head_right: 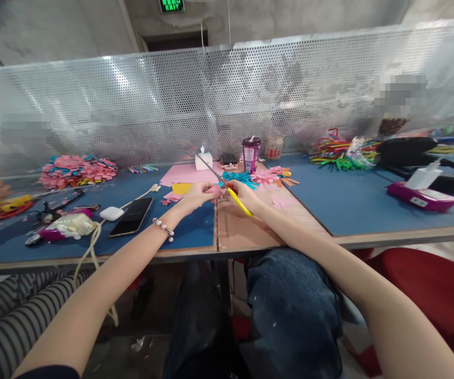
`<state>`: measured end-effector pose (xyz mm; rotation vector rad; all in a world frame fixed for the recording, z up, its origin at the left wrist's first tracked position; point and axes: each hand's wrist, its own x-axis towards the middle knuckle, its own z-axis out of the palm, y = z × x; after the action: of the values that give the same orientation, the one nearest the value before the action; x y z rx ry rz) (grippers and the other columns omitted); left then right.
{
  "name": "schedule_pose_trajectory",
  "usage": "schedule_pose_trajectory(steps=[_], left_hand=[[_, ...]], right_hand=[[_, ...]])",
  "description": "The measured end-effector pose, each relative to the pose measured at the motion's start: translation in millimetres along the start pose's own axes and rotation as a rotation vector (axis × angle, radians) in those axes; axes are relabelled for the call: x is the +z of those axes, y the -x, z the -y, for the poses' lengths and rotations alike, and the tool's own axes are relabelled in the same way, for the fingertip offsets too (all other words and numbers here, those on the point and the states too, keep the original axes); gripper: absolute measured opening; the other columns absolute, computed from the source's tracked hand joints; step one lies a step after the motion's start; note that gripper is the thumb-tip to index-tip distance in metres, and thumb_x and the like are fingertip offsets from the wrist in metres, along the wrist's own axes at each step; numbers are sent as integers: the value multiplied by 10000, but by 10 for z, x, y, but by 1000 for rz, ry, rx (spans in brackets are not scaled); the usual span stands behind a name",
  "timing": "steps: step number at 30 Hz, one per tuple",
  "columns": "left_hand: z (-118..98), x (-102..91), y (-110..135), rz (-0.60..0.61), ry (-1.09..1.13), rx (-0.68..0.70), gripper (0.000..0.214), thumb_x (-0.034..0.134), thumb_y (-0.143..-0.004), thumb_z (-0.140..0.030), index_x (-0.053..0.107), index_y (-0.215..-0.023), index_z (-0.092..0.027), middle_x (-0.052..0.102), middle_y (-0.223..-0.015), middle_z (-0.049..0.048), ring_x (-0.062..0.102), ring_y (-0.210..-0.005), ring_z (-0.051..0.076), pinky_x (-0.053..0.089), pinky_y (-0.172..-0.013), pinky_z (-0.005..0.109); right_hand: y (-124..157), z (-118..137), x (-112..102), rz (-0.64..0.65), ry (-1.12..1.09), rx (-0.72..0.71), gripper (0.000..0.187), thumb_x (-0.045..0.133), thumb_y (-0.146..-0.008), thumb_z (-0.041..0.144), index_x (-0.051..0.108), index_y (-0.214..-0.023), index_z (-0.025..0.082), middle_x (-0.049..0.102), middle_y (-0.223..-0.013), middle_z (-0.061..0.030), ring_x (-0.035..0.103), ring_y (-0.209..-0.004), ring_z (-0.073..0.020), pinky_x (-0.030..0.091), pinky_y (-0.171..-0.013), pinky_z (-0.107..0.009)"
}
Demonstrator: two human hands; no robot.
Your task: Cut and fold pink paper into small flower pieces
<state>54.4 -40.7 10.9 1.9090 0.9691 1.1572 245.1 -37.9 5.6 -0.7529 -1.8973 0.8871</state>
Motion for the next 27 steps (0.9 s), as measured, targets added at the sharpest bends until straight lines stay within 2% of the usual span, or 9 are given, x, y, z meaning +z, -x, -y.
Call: schedule_pose_trajectory(steps=[5, 14, 21, 25, 27], left_hand=[[43, -6, -6, 25, -27, -40, 320, 707, -695, -437, 640, -804, -144, 633, -739, 15, 552, -654, 132, 402, -606, 237], [53, -1, -9, 32, -69, -71, 346, 732, -652, -457, 658, -783, -146, 623, -694, 3, 549, -638, 134, 413, -623, 256], [29, -14, 18, 42, -133, -130, 311, 732, -652, -446, 668, -712, -148, 599, -609, 5, 549, -594, 141, 396, -566, 261], [50, -41, 10, 1, -141, -132, 299, 723, -668, -443, 663, -724, -155, 617, -630, 5, 546, -567, 129, 386, -534, 245], [74, -63, -20, -69, -121, -122, 281, 705, -694, -427, 670, -764, -157, 645, -675, 15, 564, -583, 132, 400, -537, 239]], right_hand=[[-12, -75, 9, -43, 90, -31, 296, 638, -739, 362, 534, -939, 170, 602, -769, -12, 562, -712, -160, 467, -676, -280], [-3, -29, -13, -86, 185, -39, 274, 685, -718, 379, 558, -856, 179, 644, -825, -48, 587, -740, -195, 490, -711, -341], [65, 126, 74, -125, 219, 66, 269, 741, -692, 320, 532, -806, 193, 633, -755, -47, 563, -729, -195, 489, -669, -327], [106, 208, 47, -146, 233, 81, 269, 712, -711, 300, 507, -857, 205, 620, -782, -40, 549, -771, -196, 480, -682, -306], [114, 211, 9, -159, 243, 104, 259, 671, -730, 292, 489, -892, 203, 603, -795, -38, 540, -766, -191, 475, -685, -300]])
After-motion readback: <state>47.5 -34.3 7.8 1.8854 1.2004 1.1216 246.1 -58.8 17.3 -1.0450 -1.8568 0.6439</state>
